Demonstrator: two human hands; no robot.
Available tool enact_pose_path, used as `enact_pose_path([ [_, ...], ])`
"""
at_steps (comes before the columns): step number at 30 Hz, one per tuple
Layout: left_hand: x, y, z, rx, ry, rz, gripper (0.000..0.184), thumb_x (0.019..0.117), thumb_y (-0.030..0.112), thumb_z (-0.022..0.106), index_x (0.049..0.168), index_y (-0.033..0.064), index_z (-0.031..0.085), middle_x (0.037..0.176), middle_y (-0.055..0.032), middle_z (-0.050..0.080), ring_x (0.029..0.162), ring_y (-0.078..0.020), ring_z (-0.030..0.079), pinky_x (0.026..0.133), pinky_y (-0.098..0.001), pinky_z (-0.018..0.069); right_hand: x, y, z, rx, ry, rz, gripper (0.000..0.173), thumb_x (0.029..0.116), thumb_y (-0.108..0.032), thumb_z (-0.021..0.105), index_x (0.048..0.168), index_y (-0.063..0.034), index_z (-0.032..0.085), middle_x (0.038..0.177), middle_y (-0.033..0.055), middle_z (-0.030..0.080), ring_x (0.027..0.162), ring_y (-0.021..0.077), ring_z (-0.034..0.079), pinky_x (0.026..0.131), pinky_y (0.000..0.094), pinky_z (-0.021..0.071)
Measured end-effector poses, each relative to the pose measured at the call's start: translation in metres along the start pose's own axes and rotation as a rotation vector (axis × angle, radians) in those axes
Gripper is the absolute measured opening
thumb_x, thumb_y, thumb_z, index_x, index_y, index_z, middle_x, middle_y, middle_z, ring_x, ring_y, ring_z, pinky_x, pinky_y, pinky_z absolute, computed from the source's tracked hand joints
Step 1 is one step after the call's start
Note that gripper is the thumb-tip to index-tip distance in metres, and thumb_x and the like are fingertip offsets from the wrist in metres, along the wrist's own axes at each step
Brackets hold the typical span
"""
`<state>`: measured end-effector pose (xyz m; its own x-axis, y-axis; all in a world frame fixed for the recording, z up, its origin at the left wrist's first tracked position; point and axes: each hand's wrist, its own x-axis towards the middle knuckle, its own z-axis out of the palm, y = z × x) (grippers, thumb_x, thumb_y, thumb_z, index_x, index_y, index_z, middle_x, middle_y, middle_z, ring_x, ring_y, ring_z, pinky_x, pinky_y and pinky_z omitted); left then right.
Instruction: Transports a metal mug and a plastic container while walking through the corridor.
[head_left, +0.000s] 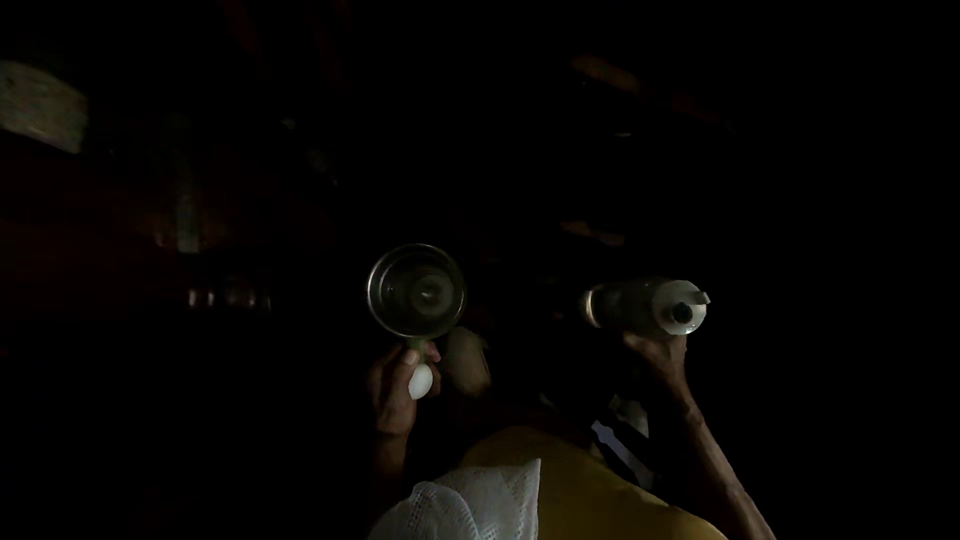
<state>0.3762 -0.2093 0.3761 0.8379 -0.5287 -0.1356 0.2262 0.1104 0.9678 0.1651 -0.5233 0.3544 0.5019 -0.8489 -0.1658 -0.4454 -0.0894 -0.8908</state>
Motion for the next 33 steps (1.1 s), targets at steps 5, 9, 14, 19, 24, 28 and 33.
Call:
enact_pose_path([
  [5, 0.041, 0.05, 0.005, -0.02, -0.013, -0.034, 0.038, 0.1034, 0.044, 0.055, 0.099, 0.0106, 0.072, 0.084, 0.0003, 0.073, 0.053, -0.0085, 0.063, 0.046, -0.0236, 0.0552, 0.022, -0.054, -0.005, 0.075, 0.031, 0.067, 0.085, 0.0654, -0.019, 0.095, 0.133, 0.0058, 0.05, 0.119, 0.0133, 0.069, 0.108, 0.0187, 0.069, 0.095, 0.0375, 0.0602],
  [9, 0.071, 0.097, 0.011, -0.006, -0.042, -0.027, 0.037, 0.1062, 0.038, 0.05, 0.1, 0.0083, 0.071, 0.082, -0.0007, 0.072, 0.053, -0.0087, 0.062, 0.047, -0.0232, 0.0542, 0.04, -0.12, -0.013, -0.221, 0.089, 0.047, 0.076, 0.0702, -0.027, 0.092, 0.127, 0.0081, 0.056, 0.117, 0.0161, 0.069, 0.108, 0.018, 0.068, 0.097, 0.0358, 0.0574],
  [14, 0.108, 0.146, 0.025, -0.022, -0.067, -0.06, 0.038, 0.104, 0.041, 0.054, 0.099, 0.0072, 0.07, 0.084, -0.0026, 0.072, 0.052, -0.0103, 0.062, 0.046, -0.0246, 0.0542, 0.057, -0.169, -0.031, -0.267, 0.177, 0.054, 0.072, 0.0729, -0.027, 0.09, 0.127, 0.0071, 0.057, 0.116, 0.016, 0.07, 0.108, 0.0179, 0.068, 0.097, 0.0359, 0.0579],
  [19, 0.148, 0.177, 0.043, 0.013, -0.105, -0.061, 0.037, 0.1043, 0.042, 0.053, 0.099, 0.0099, 0.071, 0.083, -0.0013, 0.072, 0.053, -0.0097, 0.061, 0.046, -0.0246, 0.054, 0.081, -0.208, -0.047, -0.082, 0.233, 0.119, 0.081, 0.0679, -0.023, 0.094, 0.131, 0.0068, 0.053, 0.118, 0.0141, 0.069, 0.108, 0.0158, 0.068, 0.095, 0.0343, 0.0593],
  [24, 0.194, 0.196, 0.068, -0.02, -0.146, -0.049, 0.037, 0.1043, 0.045, 0.053, 0.103, 0.0123, 0.071, 0.088, -0.0006, 0.073, 0.053, -0.0085, 0.062, 0.046, -0.0229, 0.0542, 0.123, -0.244, -0.055, -0.135, 0.26, 0.27, 0.079, 0.0661, -0.022, 0.095, 0.129, 0.0045, 0.056, 0.115, 0.0141, 0.069, 0.104, 0.0159, 0.069, 0.092, 0.0347, 0.059],
  [28, 0.224, 0.225, 0.092, -0.034, -0.123, -0.04, 0.036, 0.1051, 0.041, 0.052, 0.102, 0.0116, 0.072, 0.089, -0.0011, 0.074, 0.053, -0.0097, 0.063, 0.045, -0.0242, 0.055, 0.165, -0.275, -0.065, -0.183, 0.222, 0.34, 0.076, 0.0656, -0.026, 0.095, 0.127, 0.0023, 0.059, 0.114, 0.0131, 0.07, 0.103, 0.0156, 0.069, 0.092, 0.0359, 0.059],
  [33, 0.252, 0.301, 0.132, 0.096, 0.03, -0.1, 0.031, 0.1035, 0.037, 0.052, 0.097, 0.0143, 0.073, 0.086, 0.0036, 0.073, 0.059, -0.0067, 0.065, 0.047, -0.0217, 0.0542, 0.214, -0.318, -0.087, -0.399, 0.085, 0.302, 0.079, 0.0707, -0.032, 0.092, 0.13, 0.0073, 0.058, 0.122, 0.0223, 0.067, 0.116, 0.0266, 0.065, 0.103, 0.0438, 0.0524],
])
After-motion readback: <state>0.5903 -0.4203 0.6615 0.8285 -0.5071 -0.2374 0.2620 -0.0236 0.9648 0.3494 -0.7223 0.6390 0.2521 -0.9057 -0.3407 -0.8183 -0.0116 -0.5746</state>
